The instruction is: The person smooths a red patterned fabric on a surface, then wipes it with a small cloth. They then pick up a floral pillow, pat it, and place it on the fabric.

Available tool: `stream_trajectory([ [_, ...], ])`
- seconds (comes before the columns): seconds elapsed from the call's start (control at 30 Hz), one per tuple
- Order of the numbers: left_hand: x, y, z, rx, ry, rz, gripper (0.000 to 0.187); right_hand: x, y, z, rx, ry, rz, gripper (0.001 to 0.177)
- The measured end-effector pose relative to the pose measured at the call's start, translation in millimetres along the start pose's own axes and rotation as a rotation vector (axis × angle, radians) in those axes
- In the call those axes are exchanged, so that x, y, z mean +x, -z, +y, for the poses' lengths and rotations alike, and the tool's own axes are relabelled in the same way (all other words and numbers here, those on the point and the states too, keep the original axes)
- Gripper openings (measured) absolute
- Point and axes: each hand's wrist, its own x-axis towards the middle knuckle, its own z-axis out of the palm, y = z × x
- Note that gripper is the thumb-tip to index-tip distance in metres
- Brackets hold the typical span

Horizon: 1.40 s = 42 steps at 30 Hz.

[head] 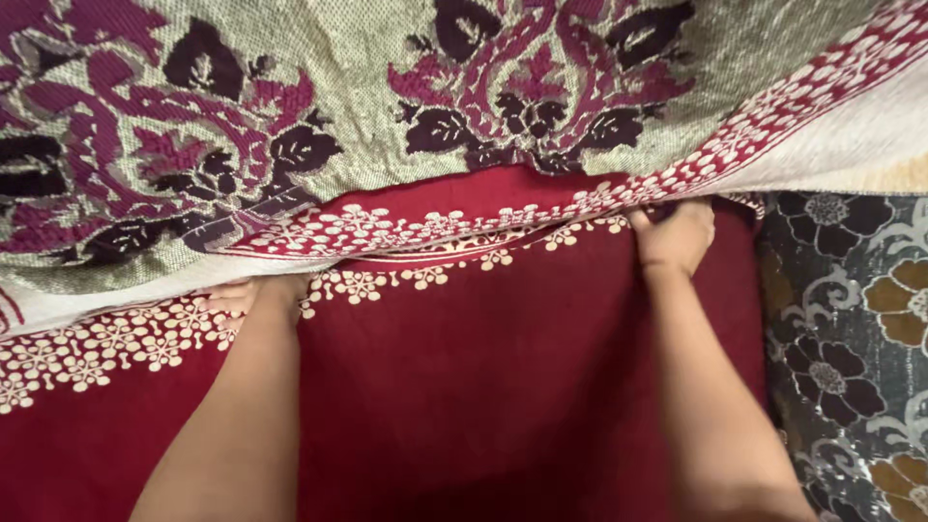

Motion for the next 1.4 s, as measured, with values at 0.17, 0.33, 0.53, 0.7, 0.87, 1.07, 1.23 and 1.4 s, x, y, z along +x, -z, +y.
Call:
stream_trajectory([
  [0.17,3.4,-0.1,-0.9,0.005,-0.003,0.014,0.167,-17.6,9.5,10.1,0.081,0.079,0.343,0.141],
  [0.33,3.3,-2.3,-2.3,-0.003,0.008,0.011,0.167,35.1,12.7,19.5,-0.133,-0.082,-0.108,0.146],
  [0.53,2.2,-1.1,-7.7,-0.006,0.015,0.012,0.167,67.5,22.5,15.7,-0.379,0.011,-0.364,0.119],
  [0.7,11.5,-10.7,-6.9,-0.021,0.037,0.044,0.168,108.3,32.3,13.9,-0.45,-0.014,-0.611,0.114],
  [0.87,10.5,-16.8,-37.4,-0.011,0.155,0.133,0.168,84.7,21.7,20.5,-0.39,-0.041,-0.455,0.109],
  [1.07,-11.3,-6.3,-49.8,0.005,0.188,0.106,0.169,-55.4,2.7,-37.6,-0.282,0.122,-0.235,0.128],
  [1.23,-30.2,3.5,-45.2,-0.014,0.178,0.103,0.166,-157.1,-30.1,-147.2,-0.072,0.159,-0.181,0.153],
  [1.4,-40.3,9.3,-44.0,-0.021,0.143,0.099,0.159,-153.8,-20.9,-186.7,-0.097,-0.08,-0.316,0.151],
])
